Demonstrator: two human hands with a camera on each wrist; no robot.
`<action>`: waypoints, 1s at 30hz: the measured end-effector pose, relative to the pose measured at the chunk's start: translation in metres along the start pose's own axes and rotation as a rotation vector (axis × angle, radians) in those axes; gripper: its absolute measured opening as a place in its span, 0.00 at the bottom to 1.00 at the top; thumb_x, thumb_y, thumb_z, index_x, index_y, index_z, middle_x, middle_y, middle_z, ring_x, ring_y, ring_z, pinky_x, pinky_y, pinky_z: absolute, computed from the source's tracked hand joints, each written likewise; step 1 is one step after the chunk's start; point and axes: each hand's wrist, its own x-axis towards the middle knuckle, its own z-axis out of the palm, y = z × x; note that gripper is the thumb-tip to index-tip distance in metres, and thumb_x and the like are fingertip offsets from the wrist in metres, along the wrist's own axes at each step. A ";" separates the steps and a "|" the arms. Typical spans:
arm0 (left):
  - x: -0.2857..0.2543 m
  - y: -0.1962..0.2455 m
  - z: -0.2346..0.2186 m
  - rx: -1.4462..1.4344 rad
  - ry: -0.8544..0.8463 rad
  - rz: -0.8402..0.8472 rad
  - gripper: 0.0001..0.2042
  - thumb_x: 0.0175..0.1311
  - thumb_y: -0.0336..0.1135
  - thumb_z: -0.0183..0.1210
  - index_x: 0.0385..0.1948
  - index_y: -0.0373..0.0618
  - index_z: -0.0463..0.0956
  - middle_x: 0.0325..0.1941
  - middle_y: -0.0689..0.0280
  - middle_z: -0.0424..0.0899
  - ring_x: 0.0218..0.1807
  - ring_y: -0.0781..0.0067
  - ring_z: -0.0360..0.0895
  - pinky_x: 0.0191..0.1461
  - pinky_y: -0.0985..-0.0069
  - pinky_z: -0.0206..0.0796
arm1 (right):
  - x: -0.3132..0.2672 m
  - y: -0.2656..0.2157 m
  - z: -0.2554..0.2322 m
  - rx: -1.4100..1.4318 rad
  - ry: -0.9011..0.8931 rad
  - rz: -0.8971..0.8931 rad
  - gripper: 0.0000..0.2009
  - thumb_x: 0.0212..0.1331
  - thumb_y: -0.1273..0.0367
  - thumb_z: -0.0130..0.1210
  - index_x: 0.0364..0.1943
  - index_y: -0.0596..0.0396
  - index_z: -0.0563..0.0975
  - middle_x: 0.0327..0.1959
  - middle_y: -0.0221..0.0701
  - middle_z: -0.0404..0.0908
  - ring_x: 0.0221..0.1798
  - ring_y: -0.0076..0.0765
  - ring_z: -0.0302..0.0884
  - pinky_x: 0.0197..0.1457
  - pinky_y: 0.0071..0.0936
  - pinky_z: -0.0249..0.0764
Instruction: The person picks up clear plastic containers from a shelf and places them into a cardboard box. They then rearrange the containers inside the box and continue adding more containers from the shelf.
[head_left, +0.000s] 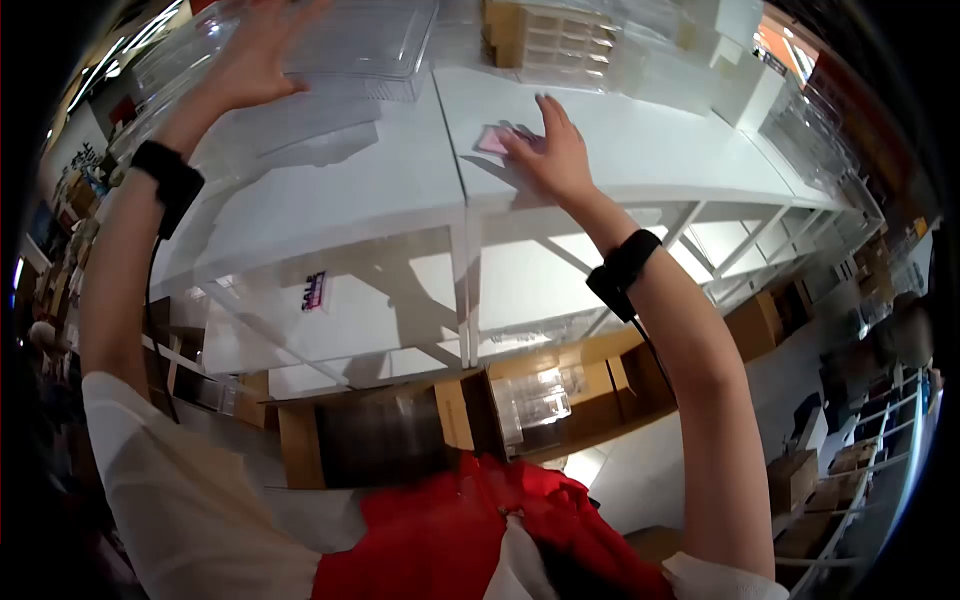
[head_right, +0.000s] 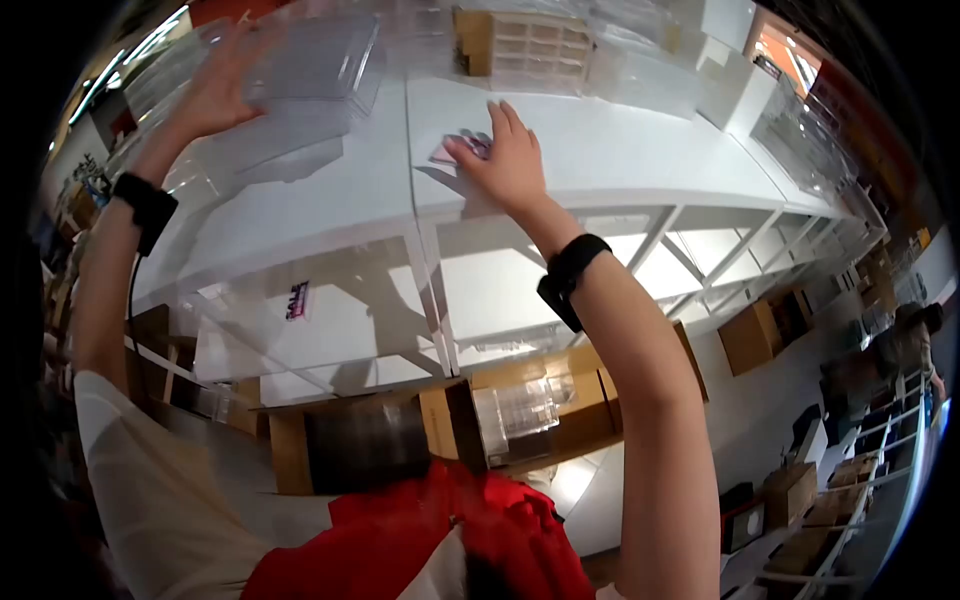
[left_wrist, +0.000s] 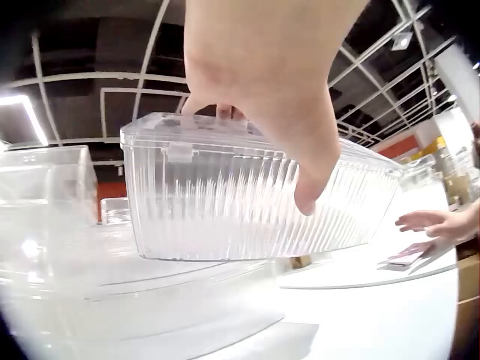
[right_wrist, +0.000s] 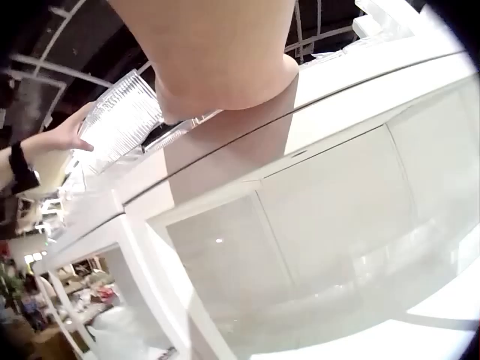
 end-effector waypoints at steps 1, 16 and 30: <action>0.007 0.017 -0.010 0.038 0.045 0.015 0.49 0.28 0.33 0.72 0.63 0.57 0.56 0.63 0.53 0.57 0.65 0.49 0.54 0.65 0.60 0.52 | -0.005 -0.012 -0.009 0.266 0.026 0.043 0.41 0.52 0.46 0.52 0.63 0.60 0.54 0.65 0.45 0.54 0.65 0.48 0.56 0.64 0.38 0.56; 0.022 0.416 -0.033 -0.299 -0.044 -0.074 0.40 0.34 0.43 0.69 0.58 0.58 0.64 0.56 0.47 0.64 0.62 0.59 0.60 0.61 0.54 0.55 | -0.180 0.100 -0.231 0.787 -0.531 0.489 0.38 0.46 0.57 0.56 0.61 0.63 0.56 0.53 0.45 0.68 0.57 0.44 0.66 0.60 0.36 0.62; -0.171 0.702 0.151 -0.993 -1.031 -0.553 0.33 0.47 0.44 0.63 0.58 0.46 0.63 0.58 0.56 0.66 0.61 0.55 0.61 0.65 0.54 0.48 | -0.431 0.468 -0.022 -0.083 -1.322 1.207 0.25 0.47 0.54 0.58 0.50 0.50 0.73 0.51 0.38 0.72 0.48 0.38 0.73 0.37 0.32 0.78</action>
